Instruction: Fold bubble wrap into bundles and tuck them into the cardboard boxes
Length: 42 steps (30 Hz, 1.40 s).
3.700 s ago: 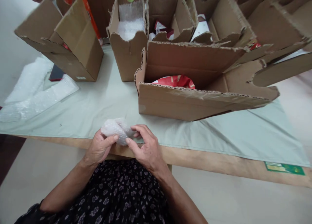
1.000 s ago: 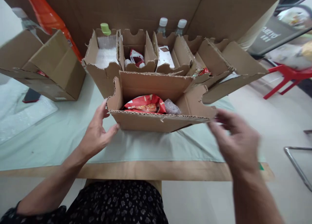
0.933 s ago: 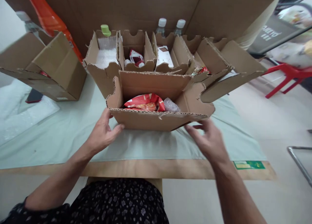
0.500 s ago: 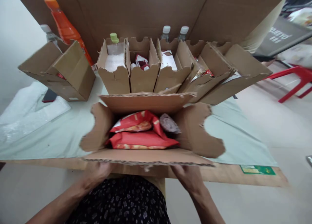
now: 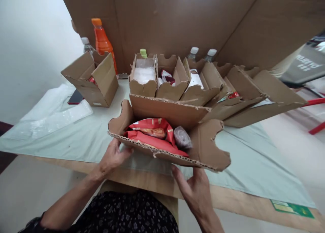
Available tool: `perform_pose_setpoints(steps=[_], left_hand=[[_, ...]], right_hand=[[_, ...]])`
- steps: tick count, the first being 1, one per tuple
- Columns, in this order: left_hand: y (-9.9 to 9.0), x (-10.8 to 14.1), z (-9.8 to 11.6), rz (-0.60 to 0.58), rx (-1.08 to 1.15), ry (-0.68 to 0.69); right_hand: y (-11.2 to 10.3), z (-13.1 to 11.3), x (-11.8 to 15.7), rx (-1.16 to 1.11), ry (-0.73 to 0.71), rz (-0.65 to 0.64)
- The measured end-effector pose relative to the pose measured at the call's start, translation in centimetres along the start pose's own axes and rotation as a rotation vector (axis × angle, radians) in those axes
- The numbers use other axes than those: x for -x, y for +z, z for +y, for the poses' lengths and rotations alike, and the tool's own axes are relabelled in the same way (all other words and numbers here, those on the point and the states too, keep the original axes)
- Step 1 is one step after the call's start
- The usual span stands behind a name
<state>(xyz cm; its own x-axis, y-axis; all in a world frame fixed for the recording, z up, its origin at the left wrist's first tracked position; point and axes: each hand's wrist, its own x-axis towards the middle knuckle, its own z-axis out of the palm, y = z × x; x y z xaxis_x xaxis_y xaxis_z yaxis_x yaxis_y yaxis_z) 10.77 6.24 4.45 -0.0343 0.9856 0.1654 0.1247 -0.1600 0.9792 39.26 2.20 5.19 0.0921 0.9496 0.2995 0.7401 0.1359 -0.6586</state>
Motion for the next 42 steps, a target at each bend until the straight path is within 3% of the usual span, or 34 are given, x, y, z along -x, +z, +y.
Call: perform_pose_setpoints(steps=[3, 7, 10, 12, 16, 18, 22, 26, 31, 37, 42], left_hand=[[-3.1, -0.9, -1.1, 0.073, 0.008, -0.011], [-8.7, -4.7, -1.9, 0.236, -0.008, 0.079], [-10.5, -6.6, -2.6, 0.384, -0.065, 0.093], [-10.1, -6.5, -3.4, 0.430, -0.085, 0.038], [-7.8, -4.4, -4.9, 0.366, -0.021, 0.011], [-6.9, -3.5, -5.1, 0.353, 0.010, 0.015], [-6.0, -2.9, -4.7, 0.345, 0.013, -0.018], [-5.7, -3.6, -4.1, 0.262, -0.001, 0.014], [-6.3, -5.4, -3.7, 0.254, -0.033, 0.052], [-8.9, -7.2, -4.0, 0.217, -0.025, 0.038], [-10.4, -8.4, -5.3, 0.262, -0.017, 0.017]], right_hand=[[2.6, -1.1, 1.6, -0.013, -0.074, -0.056], [8.2, -4.3, 2.1, -0.148, -0.223, -0.137], [11.0, -5.5, 2.3, -0.231, -0.381, -0.236], [11.5, -5.1, 2.1, -0.263, -0.384, -0.268], [10.8, -3.0, 0.0, -0.295, -0.168, -0.171], [10.7, -2.4, -1.6, -0.318, -0.112, -0.189], [12.1, -2.6, -4.2, -0.365, -0.121, -0.305], [13.4, -2.5, -4.4, -0.352, -0.117, -0.350], [12.9, -2.5, -4.6, -0.270, -0.210, -0.386], [11.3, -6.7, -8.5, 0.054, -0.276, -0.588], [12.2, -9.3, -10.3, 0.168, -0.319, -0.608]])
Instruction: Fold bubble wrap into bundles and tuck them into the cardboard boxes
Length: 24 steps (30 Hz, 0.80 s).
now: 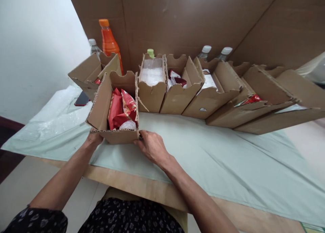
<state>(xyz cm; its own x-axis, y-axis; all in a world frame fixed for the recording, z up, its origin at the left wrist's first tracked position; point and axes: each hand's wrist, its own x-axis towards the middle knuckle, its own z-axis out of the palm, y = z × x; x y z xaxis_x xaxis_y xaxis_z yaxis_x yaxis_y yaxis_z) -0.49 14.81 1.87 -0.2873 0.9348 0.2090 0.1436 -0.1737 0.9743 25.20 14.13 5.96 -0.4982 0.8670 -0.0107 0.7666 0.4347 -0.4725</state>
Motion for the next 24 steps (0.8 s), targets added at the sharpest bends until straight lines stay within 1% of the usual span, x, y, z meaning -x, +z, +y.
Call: perform_pose_setpoints(steps=[5, 9, 11, 13, 14, 16, 20, 24], left_hand=[[-0.3, -0.2, -0.5, 0.061, 0.003, -0.027], [0.3, 0.1, -0.3, 0.067, 0.031, -0.050], [0.6, 0.1, -0.1, 0.034, 0.100, -0.052], [0.6, 0.0, -0.2, -0.032, 0.173, -0.038], [0.6, 0.0, -0.3, -0.072, 0.188, -0.031], [0.4, -0.1, -0.6, -0.120, 0.148, -0.031], [0.3, -0.4, -1.1, -0.112, 0.049, -0.075], [-0.1, -1.3, -0.8, -0.146, 0.030, -0.047]], right_hand=[[0.9, -1.2, -1.3, 0.030, 0.020, 0.027], [1.0, -0.8, -2.6, 0.033, 0.061, 0.092], [1.1, -0.3, -3.2, 0.026, 0.084, 0.123], [1.4, 0.3, -3.7, 0.007, 0.095, 0.148], [1.7, 0.6, -3.9, -0.006, 0.094, 0.158], [2.3, 1.1, -4.2, -0.038, 0.082, 0.182], [3.7, 2.2, -4.5, -0.097, 0.034, 0.239], [4.8, 2.9, -4.5, -0.119, -0.028, 0.275]])
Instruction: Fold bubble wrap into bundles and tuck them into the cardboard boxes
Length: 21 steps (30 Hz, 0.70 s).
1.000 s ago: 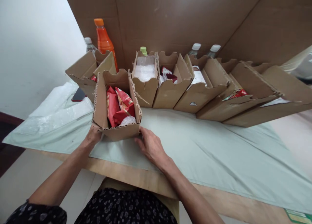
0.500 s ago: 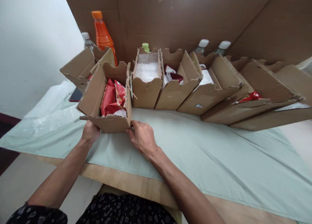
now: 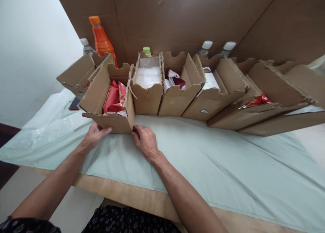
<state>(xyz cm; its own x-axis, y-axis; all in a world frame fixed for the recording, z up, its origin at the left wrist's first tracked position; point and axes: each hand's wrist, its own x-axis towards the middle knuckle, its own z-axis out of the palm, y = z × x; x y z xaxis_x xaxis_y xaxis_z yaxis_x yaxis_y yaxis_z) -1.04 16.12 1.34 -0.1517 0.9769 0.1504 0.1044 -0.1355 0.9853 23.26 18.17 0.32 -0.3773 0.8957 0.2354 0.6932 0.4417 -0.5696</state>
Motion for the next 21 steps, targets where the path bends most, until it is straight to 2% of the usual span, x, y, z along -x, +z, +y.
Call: perform_pose_setpoints(steps=[4, 12, 21], left_hand=[[-0.3, -1.5, 0.5, 0.041, -0.117, 0.034], [1.1, -5.4, -0.1, 0.120, -0.276, 0.029], [2.4, -5.7, 0.4, 0.282, -0.536, -0.050]], right_hand=[[0.3, 0.2, 0.3, -0.017, -0.034, 0.018], [0.0, 0.2, 0.3, -0.027, -0.069, 0.013], [0.2, 0.4, 0.1, -0.050, -0.063, -0.001]])
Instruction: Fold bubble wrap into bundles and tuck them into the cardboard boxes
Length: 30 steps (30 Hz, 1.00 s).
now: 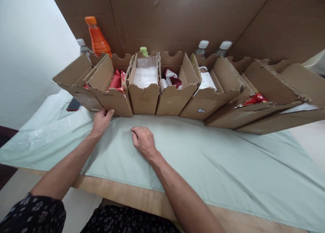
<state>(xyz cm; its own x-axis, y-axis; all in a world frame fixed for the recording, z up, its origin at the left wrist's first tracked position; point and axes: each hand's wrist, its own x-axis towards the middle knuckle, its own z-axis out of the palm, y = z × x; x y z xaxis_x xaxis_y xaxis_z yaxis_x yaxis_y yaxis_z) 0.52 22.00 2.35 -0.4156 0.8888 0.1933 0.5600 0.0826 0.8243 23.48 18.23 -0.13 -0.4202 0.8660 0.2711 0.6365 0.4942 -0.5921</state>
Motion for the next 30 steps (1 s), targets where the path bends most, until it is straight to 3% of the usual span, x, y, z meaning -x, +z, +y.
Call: perform_pose_setpoints(steps=[9, 21, 30], left_hand=[[1.3, -1.2, 1.0, 0.082, -0.108, -0.057], [3.0, -1.4, 0.4, 0.147, -0.059, -0.049], [3.6, -0.6, -0.4, 0.088, 0.068, 0.047]], right_hand=[[-0.1, -0.1, -0.1, -0.018, -0.005, 0.011], [0.4, 0.4, 0.0, -0.014, -0.034, 0.033], [0.6, 0.8, -0.1, -0.034, -0.067, 0.058]])
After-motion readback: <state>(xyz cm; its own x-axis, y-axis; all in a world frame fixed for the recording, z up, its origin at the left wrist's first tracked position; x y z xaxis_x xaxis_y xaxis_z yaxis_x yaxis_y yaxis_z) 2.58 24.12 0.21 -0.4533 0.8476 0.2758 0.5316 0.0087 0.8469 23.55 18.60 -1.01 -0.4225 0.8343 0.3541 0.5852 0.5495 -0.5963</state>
